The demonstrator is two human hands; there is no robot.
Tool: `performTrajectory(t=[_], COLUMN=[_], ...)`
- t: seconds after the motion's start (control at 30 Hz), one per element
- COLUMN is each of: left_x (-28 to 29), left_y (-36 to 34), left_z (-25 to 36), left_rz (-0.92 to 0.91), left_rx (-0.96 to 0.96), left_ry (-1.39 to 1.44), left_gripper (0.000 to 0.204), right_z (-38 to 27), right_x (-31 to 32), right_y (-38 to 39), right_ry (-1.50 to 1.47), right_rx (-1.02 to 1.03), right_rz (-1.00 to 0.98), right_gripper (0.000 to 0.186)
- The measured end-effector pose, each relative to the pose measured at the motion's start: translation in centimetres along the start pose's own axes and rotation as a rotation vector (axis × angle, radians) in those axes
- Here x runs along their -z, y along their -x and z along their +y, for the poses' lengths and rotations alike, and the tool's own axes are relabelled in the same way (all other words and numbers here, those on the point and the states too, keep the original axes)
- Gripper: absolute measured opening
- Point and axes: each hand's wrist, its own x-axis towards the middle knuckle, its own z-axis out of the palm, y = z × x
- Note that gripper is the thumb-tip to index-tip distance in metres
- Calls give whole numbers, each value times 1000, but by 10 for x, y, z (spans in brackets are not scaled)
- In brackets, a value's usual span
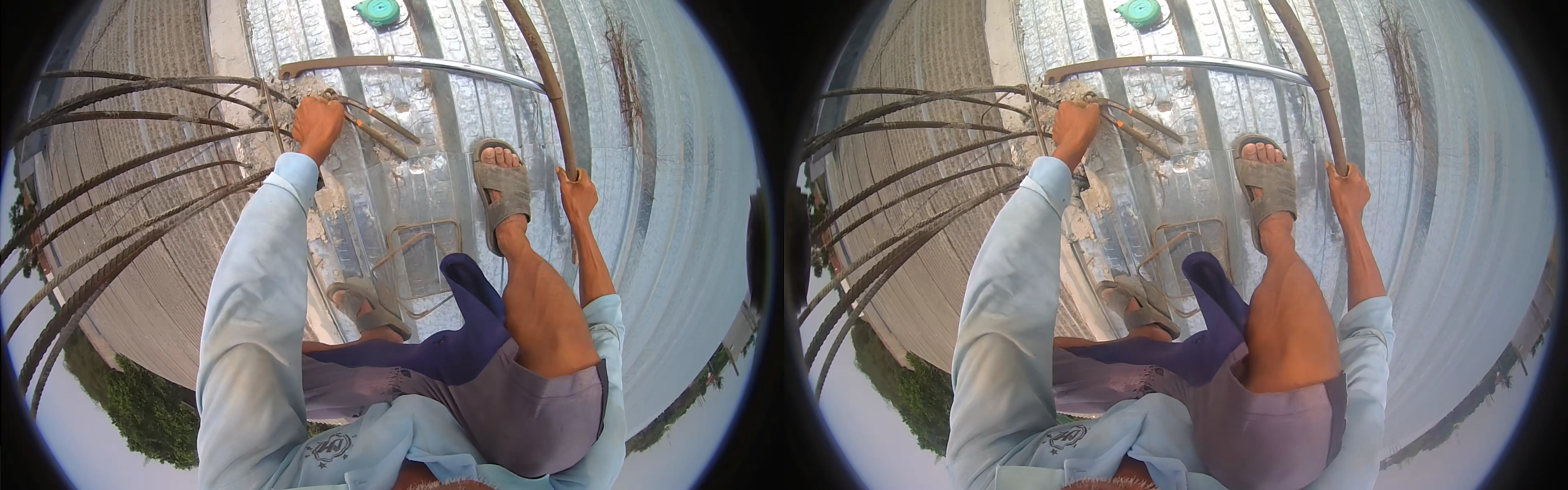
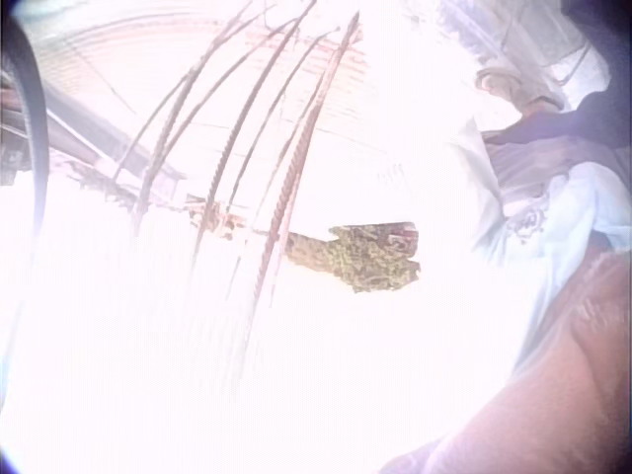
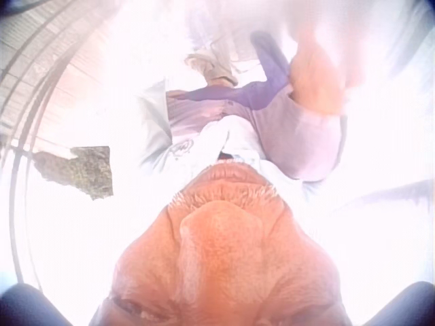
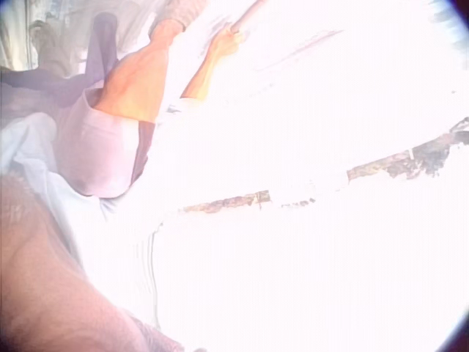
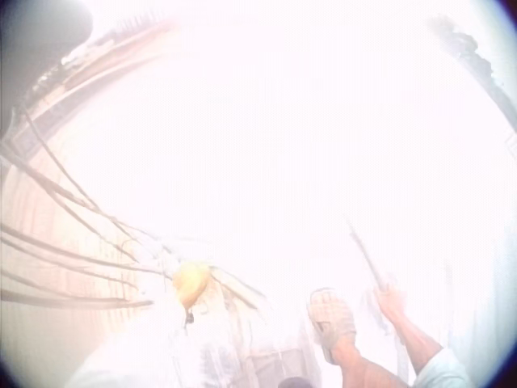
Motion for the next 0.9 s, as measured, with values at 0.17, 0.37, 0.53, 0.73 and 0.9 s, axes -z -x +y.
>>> performTrajectory(t=[0.17,0.37,0.53,0.73,0.9], left_x=[8,34,59,33,-14], left_y=[34,132,184,160,137], left_z=[-25,-73,-117,-175,-241], left_rz=[-564,-325,-511,22,140], left_rx=[-152,-682,-553,-467,64], left_ry=[1084,990,1310,1488,1644], left_gripper=[22,27,28,19,21], right_z=[0,-112,-297,-403,-415], right_x=[-4,67,167,87,-19], right_y=[1,22,118,176,259], right_ry=[89,134,-127,-614,-965], right_rx=[33,250,1010,604,257], right_rz=[-138,-251,-589,-1232,-1114], right_gripper=[43,41,73,35,20])
